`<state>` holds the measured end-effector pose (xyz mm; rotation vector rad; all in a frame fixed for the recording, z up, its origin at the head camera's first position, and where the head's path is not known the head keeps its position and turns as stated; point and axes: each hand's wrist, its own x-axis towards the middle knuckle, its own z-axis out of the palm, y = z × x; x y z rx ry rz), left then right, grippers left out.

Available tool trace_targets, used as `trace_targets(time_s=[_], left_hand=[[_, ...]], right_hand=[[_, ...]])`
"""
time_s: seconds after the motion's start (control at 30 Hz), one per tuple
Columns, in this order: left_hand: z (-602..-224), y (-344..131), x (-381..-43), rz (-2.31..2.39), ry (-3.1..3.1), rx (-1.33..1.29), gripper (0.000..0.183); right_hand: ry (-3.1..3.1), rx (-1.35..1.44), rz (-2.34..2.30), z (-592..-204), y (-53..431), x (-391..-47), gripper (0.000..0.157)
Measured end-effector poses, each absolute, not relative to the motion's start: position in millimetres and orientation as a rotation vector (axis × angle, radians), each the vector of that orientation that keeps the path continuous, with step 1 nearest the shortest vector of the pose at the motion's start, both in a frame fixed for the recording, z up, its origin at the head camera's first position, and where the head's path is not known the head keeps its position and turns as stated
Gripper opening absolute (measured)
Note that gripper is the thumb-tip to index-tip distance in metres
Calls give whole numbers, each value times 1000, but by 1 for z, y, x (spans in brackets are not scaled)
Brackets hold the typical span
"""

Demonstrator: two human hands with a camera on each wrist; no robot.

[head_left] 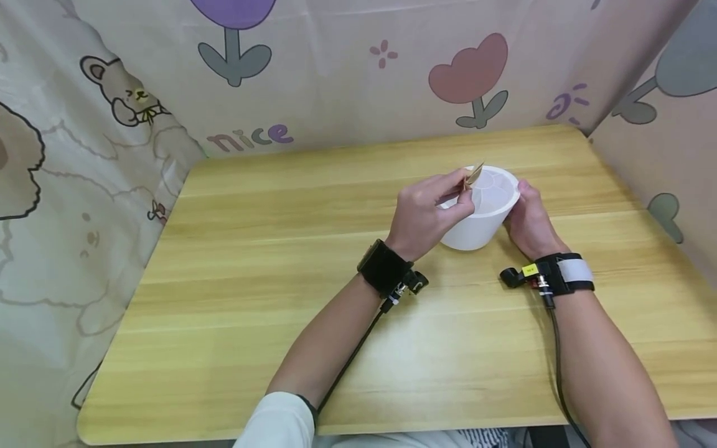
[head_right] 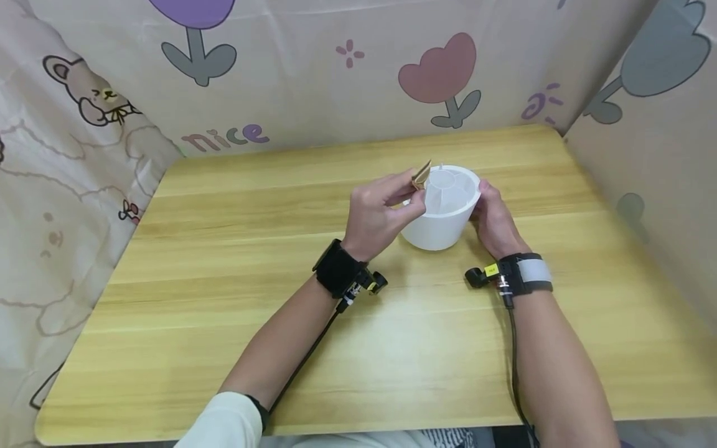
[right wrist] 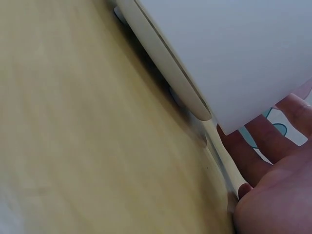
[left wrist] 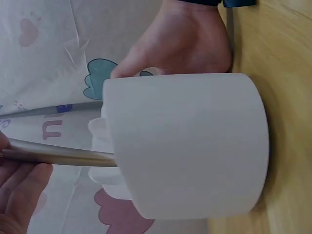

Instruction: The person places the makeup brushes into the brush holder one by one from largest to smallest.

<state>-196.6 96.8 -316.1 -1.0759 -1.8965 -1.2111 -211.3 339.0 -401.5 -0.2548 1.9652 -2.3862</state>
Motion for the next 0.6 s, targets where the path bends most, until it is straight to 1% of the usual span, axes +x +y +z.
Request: trace_targets(time_s=[0.33, 0.6], left_hand=[[-334, 99, -202, -1240, -1939, -1138, 25], [-341, 100, -205, -1139, -2035, -1105, 25]], right_hand=[[1963, -203, -2378, -402, 336, -207, 58], [1913, -209, -2400, -400, 333, -211, 65]])
